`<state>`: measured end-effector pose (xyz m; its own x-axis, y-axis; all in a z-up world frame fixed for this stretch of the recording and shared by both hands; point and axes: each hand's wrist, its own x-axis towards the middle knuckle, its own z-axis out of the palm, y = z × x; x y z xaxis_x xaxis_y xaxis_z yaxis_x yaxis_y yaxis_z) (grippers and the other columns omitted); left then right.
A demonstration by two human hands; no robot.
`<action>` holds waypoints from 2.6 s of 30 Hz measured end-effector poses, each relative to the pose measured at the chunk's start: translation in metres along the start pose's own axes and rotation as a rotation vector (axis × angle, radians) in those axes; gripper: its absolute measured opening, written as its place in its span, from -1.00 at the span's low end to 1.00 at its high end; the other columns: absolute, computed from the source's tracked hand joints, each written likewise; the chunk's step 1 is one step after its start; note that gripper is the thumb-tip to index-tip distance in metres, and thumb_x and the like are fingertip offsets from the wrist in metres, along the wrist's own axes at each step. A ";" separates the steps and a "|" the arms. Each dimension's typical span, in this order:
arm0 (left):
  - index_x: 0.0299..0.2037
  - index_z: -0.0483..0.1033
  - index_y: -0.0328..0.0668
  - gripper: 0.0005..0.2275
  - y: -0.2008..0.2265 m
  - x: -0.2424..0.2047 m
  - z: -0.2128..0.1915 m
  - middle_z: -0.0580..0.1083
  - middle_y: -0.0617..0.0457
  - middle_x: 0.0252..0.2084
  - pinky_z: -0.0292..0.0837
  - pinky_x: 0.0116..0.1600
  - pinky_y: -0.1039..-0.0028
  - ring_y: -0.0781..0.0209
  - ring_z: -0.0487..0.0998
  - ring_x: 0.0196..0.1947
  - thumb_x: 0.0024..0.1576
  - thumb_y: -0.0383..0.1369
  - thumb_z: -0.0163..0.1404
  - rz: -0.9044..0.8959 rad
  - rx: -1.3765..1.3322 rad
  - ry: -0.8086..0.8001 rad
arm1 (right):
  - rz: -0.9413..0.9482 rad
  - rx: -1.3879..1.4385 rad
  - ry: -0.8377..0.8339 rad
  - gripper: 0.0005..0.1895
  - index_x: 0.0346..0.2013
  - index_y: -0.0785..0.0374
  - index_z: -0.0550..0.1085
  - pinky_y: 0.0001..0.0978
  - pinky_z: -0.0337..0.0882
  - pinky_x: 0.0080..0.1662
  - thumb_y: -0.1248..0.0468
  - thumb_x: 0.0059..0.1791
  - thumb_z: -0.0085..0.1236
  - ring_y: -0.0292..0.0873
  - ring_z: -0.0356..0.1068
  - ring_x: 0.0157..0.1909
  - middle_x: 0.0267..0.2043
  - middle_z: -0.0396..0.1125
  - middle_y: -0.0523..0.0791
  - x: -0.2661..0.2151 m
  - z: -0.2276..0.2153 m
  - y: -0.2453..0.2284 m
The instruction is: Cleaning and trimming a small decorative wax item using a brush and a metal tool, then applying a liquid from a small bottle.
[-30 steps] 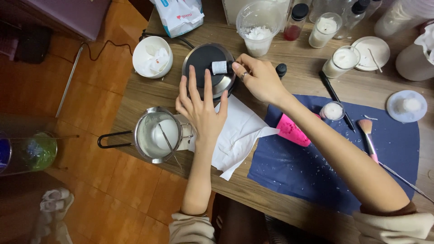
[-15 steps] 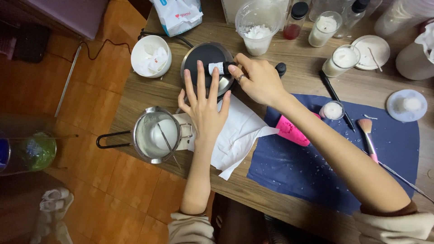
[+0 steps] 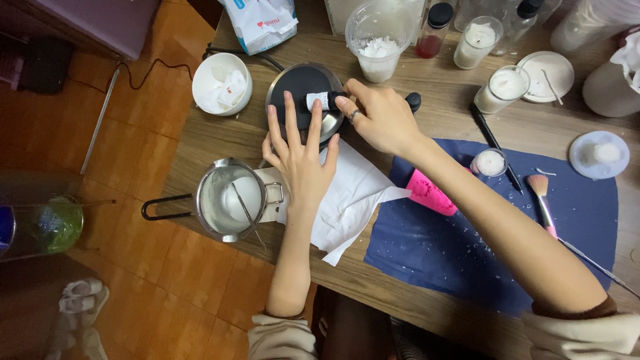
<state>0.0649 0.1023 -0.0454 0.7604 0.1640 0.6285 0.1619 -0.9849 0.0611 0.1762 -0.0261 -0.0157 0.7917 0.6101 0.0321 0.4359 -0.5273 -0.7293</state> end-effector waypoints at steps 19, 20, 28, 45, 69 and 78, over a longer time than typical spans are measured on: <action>0.26 0.22 0.19 -0.54 0.001 -0.001 0.002 0.05 -0.14 0.36 -0.17 0.19 0.13 -0.20 -0.12 0.38 0.14 -0.05 -0.06 -0.014 -0.008 0.003 | 0.000 -0.017 -0.016 -0.74 -0.26 0.06 0.33 -0.02 0.33 -0.18 -0.01 0.08 -0.23 0.16 0.38 -0.34 -0.57 0.36 -0.09 0.001 -0.002 0.000; 0.26 0.22 0.19 -0.54 0.001 -0.001 0.002 0.04 -0.14 0.36 -0.18 0.19 0.12 -0.21 -0.13 0.38 0.15 -0.05 -0.06 -0.016 -0.013 0.002 | -0.001 -0.014 -0.017 -0.73 -0.27 0.05 0.34 -0.03 0.33 -0.19 -0.01 0.08 -0.24 0.14 0.38 -0.35 -0.57 0.36 -0.10 0.001 -0.002 0.001; 0.26 0.22 0.19 -0.53 0.001 -0.001 0.002 0.04 -0.15 0.36 -0.16 0.19 0.12 -0.21 -0.13 0.38 0.14 -0.06 -0.05 -0.019 -0.013 -0.003 | 0.006 -0.018 -0.020 -0.73 -0.27 0.05 0.34 -0.03 0.33 -0.18 -0.02 0.08 -0.24 0.14 0.38 -0.34 -0.56 0.36 -0.09 0.001 -0.002 0.000; 0.05 0.43 -0.11 -0.52 0.047 -0.010 -0.015 0.44 0.03 0.04 0.11 0.00 0.28 0.08 0.45 -0.04 0.07 0.05 -0.05 0.178 -0.375 0.230 | -0.097 0.173 0.035 -0.52 -0.65 0.14 0.32 -0.15 0.29 -0.31 -0.05 0.05 -0.19 0.06 0.31 -0.51 -0.67 0.28 -0.04 -0.062 -0.054 -0.005; -0.35 0.26 -0.19 -0.59 0.165 -0.031 -0.031 0.30 0.15 -0.54 0.09 -0.45 0.56 0.35 0.24 -0.61 0.23 0.00 -0.39 0.197 -1.538 -0.770 | -0.165 -0.185 -0.125 -0.68 -0.11 0.05 0.37 -0.41 0.25 -0.53 0.02 -0.08 -0.06 -0.29 0.33 -0.61 -0.28 0.37 -0.28 -0.206 -0.172 0.024; -0.24 0.31 -0.36 -0.53 0.161 -0.052 -0.012 0.36 -0.08 -0.41 0.30 -0.29 0.40 0.07 0.41 -0.42 0.25 -0.02 -0.43 0.246 -1.345 -0.486 | -0.077 -0.256 0.009 -0.35 0.06 0.02 0.33 -0.33 0.28 -0.48 -0.22 -0.20 0.02 -0.22 0.41 -0.50 -0.34 0.43 -0.27 -0.202 -0.165 0.039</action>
<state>0.0439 -0.0659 -0.0590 0.8595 -0.2812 0.4268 -0.4952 -0.2512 0.8317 0.1040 -0.2672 0.0624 0.7550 0.6499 0.0876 0.5883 -0.6123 -0.5281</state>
